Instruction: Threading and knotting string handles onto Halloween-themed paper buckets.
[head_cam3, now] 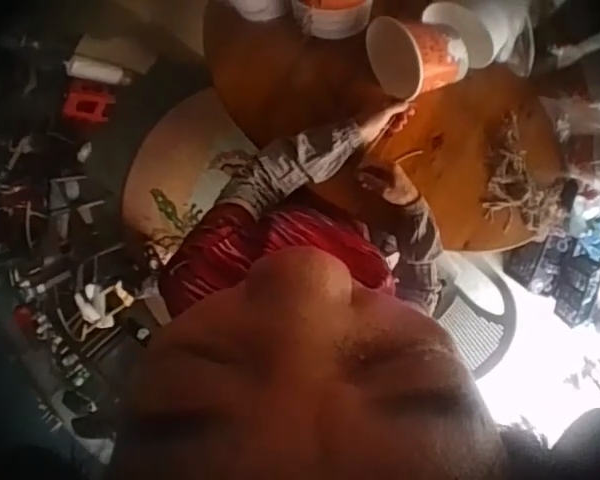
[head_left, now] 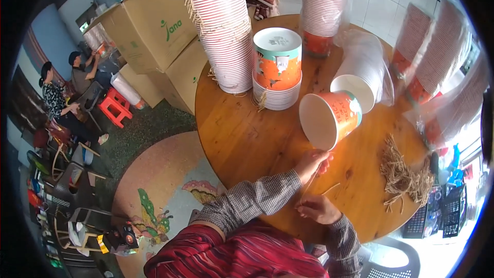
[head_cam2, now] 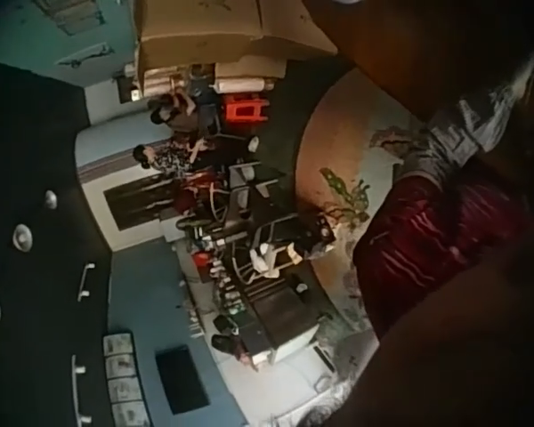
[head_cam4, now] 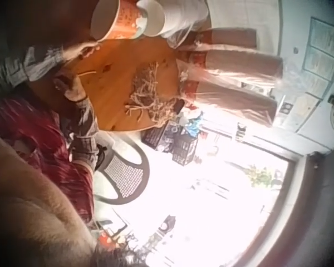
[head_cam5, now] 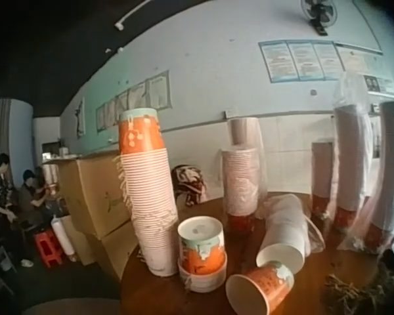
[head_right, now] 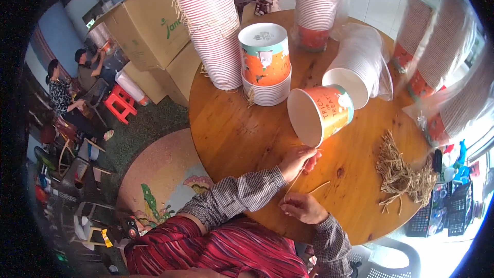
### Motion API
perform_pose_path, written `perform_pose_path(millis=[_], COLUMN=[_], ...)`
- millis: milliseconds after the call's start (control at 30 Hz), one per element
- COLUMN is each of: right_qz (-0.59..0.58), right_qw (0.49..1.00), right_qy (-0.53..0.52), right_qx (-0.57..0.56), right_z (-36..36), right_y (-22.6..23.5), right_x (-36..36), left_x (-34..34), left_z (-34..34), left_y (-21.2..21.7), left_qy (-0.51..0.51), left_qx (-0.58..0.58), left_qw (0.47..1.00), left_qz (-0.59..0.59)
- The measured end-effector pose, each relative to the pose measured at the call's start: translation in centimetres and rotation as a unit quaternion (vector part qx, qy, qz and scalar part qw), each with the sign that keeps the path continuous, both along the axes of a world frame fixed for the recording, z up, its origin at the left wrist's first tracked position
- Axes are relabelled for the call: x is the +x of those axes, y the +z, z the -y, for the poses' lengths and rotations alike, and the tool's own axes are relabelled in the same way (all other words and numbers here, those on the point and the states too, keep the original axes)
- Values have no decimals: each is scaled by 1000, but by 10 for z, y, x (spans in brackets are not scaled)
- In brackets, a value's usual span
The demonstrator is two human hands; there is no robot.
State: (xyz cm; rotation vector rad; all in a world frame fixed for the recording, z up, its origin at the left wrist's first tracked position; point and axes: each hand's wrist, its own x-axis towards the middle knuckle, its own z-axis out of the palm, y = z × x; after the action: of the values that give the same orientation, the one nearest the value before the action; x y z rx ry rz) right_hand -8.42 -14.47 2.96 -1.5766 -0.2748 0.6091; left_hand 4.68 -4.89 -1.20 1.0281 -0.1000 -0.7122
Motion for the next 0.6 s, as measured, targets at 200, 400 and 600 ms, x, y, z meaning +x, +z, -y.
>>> perform_pose_path(millis=[200, 400, 600], right_qz=[-41, 15, 67], right_qw=[998, 999, 996], right_qy=[-19, -7, -44], right_qx=[34, 52, 41], right_z=[-3, 1, -10], right_y=[12, 32, 66], right_x=[-4, -12, -22], left_x=[6, 18, 19], left_z=[-28, -72, -83], left_y=[15, 103, 153], left_qy=[80, 114, 154], left_qx=[44, 88, 162], left_qw=[987, 915, 832], left_qz=[131, 377, 508])
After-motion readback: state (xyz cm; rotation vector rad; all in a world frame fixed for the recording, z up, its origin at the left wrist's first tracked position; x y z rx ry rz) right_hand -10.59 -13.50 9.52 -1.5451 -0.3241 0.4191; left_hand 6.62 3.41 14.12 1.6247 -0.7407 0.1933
